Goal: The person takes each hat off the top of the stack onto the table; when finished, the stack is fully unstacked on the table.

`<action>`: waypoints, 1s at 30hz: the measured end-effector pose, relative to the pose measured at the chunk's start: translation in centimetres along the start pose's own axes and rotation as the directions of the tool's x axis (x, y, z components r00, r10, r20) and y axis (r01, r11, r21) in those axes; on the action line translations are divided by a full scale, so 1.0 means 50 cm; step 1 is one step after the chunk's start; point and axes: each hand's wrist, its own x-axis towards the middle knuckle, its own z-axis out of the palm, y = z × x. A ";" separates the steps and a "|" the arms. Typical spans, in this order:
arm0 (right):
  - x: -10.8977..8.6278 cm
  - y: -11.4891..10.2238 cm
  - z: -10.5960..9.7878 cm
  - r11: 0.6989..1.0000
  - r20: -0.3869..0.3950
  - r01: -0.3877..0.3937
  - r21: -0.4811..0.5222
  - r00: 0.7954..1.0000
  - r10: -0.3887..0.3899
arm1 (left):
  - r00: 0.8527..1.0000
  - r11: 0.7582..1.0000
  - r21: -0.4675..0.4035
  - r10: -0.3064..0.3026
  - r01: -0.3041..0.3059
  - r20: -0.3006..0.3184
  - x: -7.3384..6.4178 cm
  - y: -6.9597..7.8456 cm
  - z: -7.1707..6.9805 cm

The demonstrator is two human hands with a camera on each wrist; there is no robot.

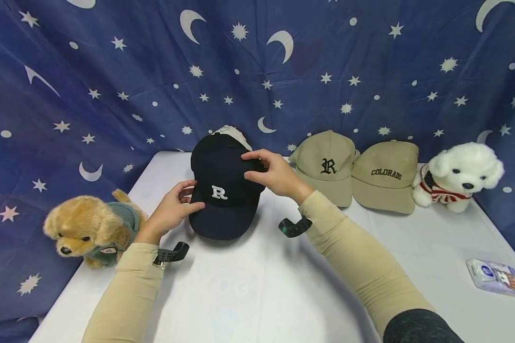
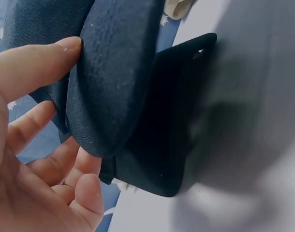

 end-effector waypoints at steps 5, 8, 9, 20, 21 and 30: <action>-0.010 -0.002 -0.013 1.000 -0.006 0.003 -0.014 1.000 -0.003 | 1.000 1.000 0.006 0.022 -0.022 0.021 0.003 0.002 0.010; -0.017 -0.003 -0.020 1.000 -0.009 0.004 -0.025 1.000 -0.005 | 0.999 0.999 0.017 0.030 -0.031 0.032 0.003 0.005 0.015; -0.020 -0.003 -0.022 1.000 -0.010 0.005 -0.025 1.000 -0.006 | 0.999 0.999 0.023 0.030 -0.031 0.034 0.003 0.005 0.017; -0.044 -0.007 -0.046 0.999 -0.021 0.046 0.006 0.999 -0.046 | 0.994 0.999 0.019 0.044 -0.046 0.102 0.005 0.015 0.048; -0.046 -0.006 -0.049 0.999 -0.018 0.045 0.003 0.999 -0.045 | 0.993 0.999 0.020 0.046 -0.049 0.106 0.004 0.017 0.050; -0.073 -0.010 -0.075 1.000 -0.024 0.021 -0.022 0.999 -0.022 | 0.987 0.999 0.024 0.037 -0.041 0.156 0.005 0.028 0.075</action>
